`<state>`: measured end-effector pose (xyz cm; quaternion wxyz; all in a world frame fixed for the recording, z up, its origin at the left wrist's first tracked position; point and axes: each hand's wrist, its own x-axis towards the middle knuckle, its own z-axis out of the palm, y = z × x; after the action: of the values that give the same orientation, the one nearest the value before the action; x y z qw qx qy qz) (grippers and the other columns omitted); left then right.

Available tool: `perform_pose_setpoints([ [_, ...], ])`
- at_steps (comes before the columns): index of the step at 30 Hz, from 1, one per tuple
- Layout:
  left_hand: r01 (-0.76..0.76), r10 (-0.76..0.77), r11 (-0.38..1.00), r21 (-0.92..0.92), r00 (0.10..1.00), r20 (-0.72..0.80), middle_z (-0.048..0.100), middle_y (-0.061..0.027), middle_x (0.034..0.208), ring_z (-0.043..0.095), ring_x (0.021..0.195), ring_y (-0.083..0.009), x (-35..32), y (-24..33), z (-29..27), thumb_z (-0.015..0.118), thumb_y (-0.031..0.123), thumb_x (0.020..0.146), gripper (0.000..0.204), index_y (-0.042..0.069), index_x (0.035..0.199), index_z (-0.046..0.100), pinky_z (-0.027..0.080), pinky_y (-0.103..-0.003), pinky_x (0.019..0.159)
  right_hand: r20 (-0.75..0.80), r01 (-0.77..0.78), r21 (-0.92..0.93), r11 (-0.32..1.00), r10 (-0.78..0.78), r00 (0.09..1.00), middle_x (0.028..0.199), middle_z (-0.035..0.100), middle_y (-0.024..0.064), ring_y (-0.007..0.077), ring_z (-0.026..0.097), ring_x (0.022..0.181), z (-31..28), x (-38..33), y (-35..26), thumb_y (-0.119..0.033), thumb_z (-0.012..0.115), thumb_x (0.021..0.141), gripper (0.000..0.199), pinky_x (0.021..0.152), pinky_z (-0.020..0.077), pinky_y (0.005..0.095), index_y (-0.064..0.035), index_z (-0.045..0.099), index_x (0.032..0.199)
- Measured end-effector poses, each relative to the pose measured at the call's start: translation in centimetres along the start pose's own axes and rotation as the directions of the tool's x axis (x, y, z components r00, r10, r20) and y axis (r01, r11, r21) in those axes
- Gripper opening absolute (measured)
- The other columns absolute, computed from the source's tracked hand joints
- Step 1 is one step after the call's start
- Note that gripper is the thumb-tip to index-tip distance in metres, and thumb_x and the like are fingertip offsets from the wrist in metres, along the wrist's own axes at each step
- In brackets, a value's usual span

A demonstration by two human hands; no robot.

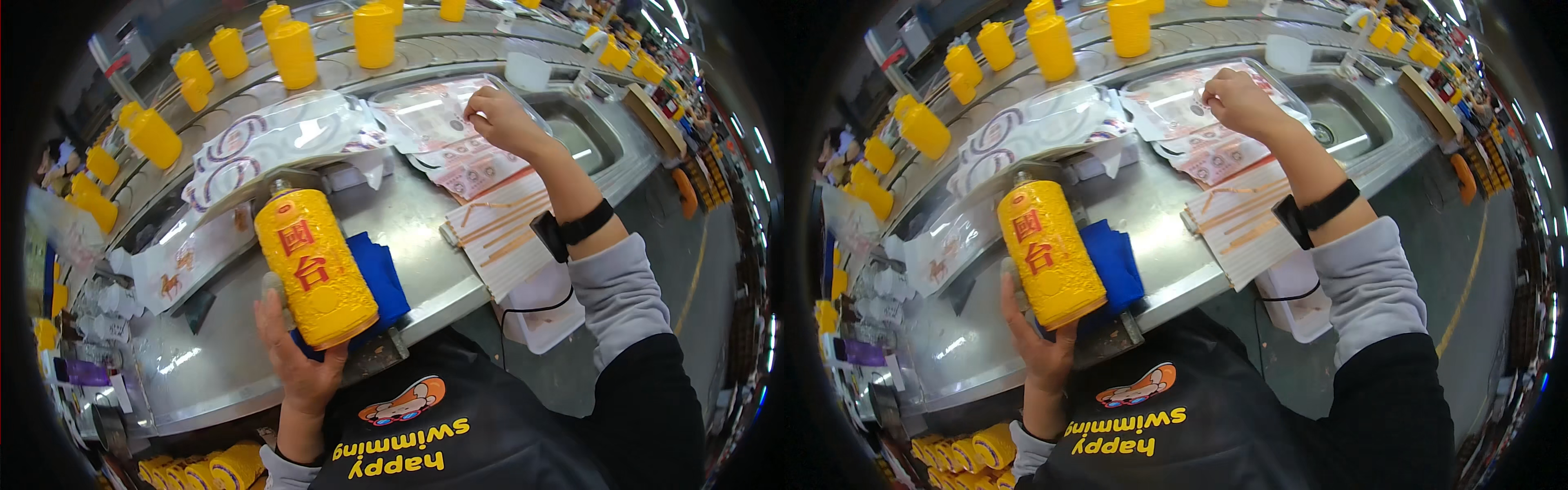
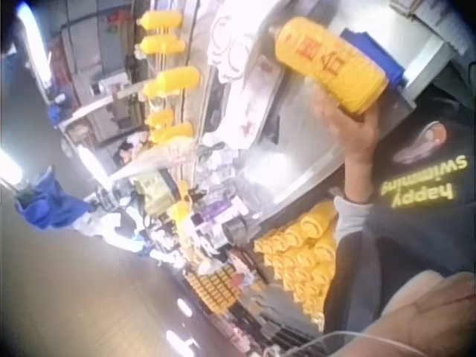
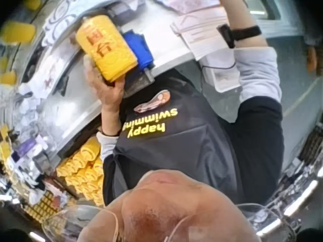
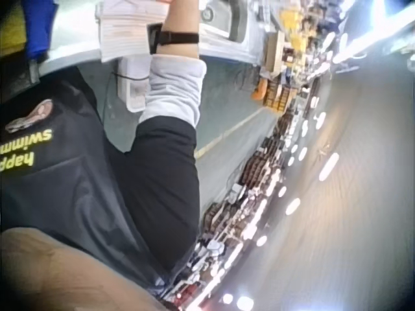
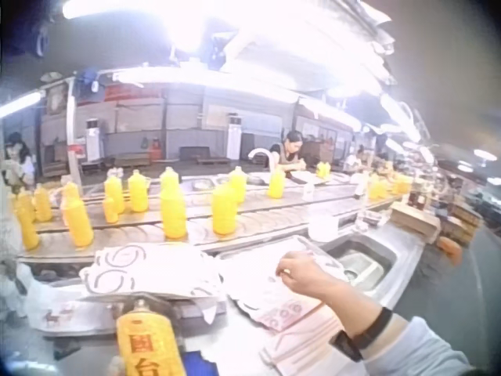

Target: The worker applies decorative labels and brand stickers to yellow textured bottles on an assembly line.

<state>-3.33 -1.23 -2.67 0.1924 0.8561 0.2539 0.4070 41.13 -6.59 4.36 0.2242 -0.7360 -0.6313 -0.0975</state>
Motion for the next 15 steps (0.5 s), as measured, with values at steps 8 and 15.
perform_pose_setpoints([
  [8,0.009,-0.011,0.999,0.036,0.999,0.038,0.040,-0.0210,0.143,0.032,0.133,-0.0492,-0.2,0.6,-0.8,0.075,0.038,0.080,0.087,-0.002,0.143,0.031,0.025,-0.056,0.111,0.211,-0.001,-0.501,0.865,0.124,0.970,0.120,0.056,0.0112,0.0314,0.050,0.119,6.5,8.1,0.4,-0.008,0.055,0.086,0.023,0.087,0.0505,0.0509,-0.0105,0.068,0.105],
  [15,-0.026,0.026,1.000,-0.012,0.999,0.020,0.043,-0.0192,0.139,0.037,0.128,-0.0458,0.3,0.3,-0.5,0.079,0.033,0.075,0.086,-0.002,0.140,0.036,0.025,-0.058,0.110,0.354,-0.021,-0.482,0.876,0.217,0.910,0.119,0.056,0.0098,0.0292,0.050,0.119,6.0,5.9,0.0,-0.006,0.056,0.085,0.019,0.085,0.0511,0.0522,-0.0122,0.067,0.099],
])
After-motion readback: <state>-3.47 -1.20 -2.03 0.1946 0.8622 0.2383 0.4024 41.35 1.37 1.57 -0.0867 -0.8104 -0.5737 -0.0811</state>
